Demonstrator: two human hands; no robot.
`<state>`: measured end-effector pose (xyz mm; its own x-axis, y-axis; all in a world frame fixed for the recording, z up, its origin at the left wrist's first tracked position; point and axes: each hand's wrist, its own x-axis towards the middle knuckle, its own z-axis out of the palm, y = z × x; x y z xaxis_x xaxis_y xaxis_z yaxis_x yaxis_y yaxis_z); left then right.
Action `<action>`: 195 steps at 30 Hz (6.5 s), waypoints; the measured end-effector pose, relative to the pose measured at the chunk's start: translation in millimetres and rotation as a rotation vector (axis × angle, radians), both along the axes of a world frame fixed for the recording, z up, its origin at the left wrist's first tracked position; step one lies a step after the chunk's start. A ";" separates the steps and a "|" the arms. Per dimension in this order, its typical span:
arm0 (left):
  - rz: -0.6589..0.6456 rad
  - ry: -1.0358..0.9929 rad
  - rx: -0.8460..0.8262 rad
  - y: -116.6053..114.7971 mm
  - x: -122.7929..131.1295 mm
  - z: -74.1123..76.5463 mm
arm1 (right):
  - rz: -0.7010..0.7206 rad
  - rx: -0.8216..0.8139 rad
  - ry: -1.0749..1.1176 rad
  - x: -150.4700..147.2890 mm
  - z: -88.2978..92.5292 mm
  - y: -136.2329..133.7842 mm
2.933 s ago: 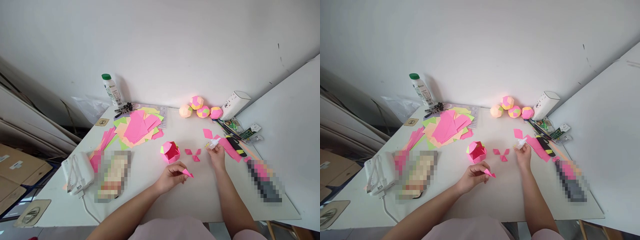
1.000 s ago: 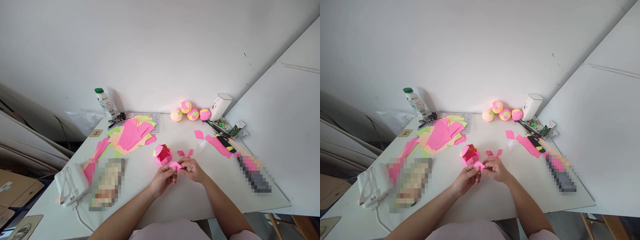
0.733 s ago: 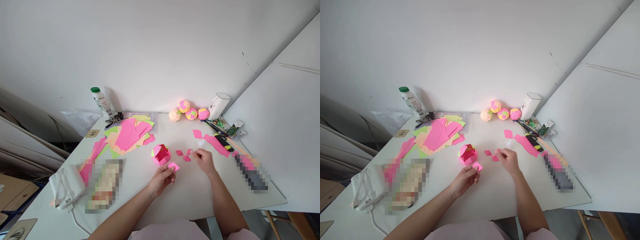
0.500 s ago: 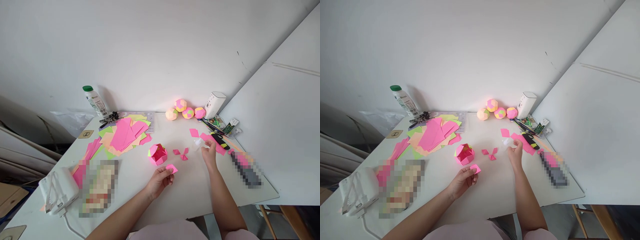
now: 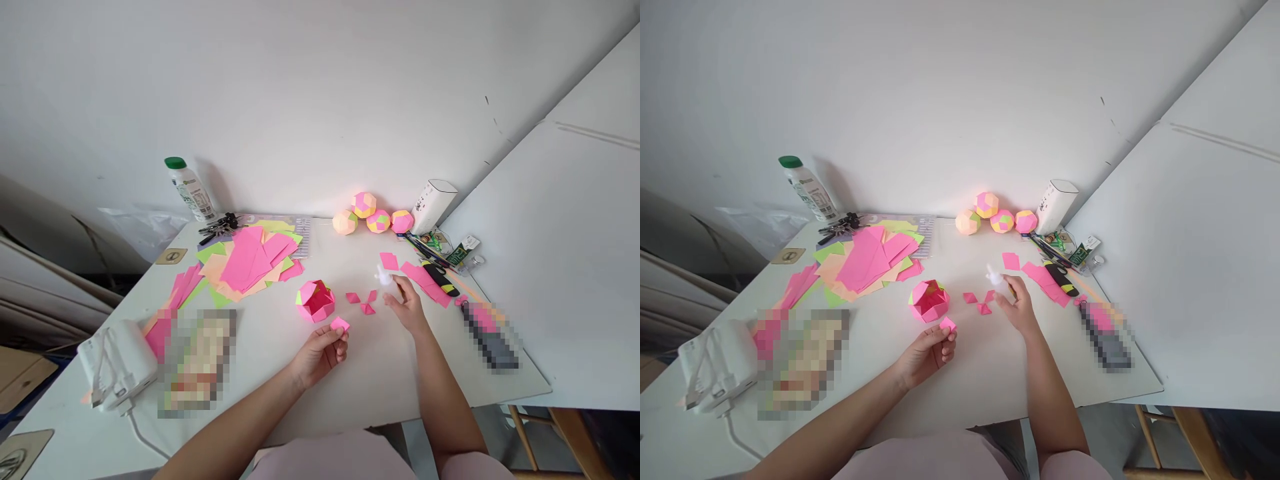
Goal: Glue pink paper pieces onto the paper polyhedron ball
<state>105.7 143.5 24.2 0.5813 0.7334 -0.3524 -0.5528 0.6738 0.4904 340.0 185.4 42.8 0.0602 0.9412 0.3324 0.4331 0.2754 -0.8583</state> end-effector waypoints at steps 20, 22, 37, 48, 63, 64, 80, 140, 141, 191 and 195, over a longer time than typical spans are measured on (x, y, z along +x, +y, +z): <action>0.102 0.090 -0.288 6.9 3.3 -5.7 | 0.520 -0.001 0.264 -18.8 15.1 -17.9; 0.093 0.103 -0.308 7.4 3.7 -7.0 | 0.537 0.017 0.240 -23.8 14.0 -18.0; 0.051 0.106 -0.293 8.9 2.6 -7.4 | 0.553 -0.004 0.211 -34.1 11.4 -20.9; 0.022 0.106 -0.248 8.6 0.6 -12.5 | 0.520 0.025 0.222 -38.6 13.4 -22.3; 0.020 0.127 -0.252 9.4 0.7 -7.6 | 0.529 0.034 0.266 -44.2 12.3 -23.0; 0.021 0.127 -0.252 9.4 0.6 -7.8 | 0.524 0.029 0.265 -44.2 11.9 -23.1; 0.023 0.128 -0.255 9.9 -0.2 -10.2 | 0.505 0.038 0.272 -43.4 9.9 -22.4; 0.000 0.151 -0.224 9.7 1.4 -14.5 | 0.369 0.135 0.160 -48.4 11.6 -28.0; 0.000 0.150 -0.223 9.9 1.3 -14.7 | 0.366 0.136 0.163 -47.8 11.5 -28.1; 0.000 0.153 -0.242 10.1 0.9 -9.8 | 0.385 0.194 0.111 -50.9 12.4 -30.5; -0.001 0.154 -0.242 10.3 0.5 -9.7 | 0.396 0.192 0.097 -53.0 10.7 -31.3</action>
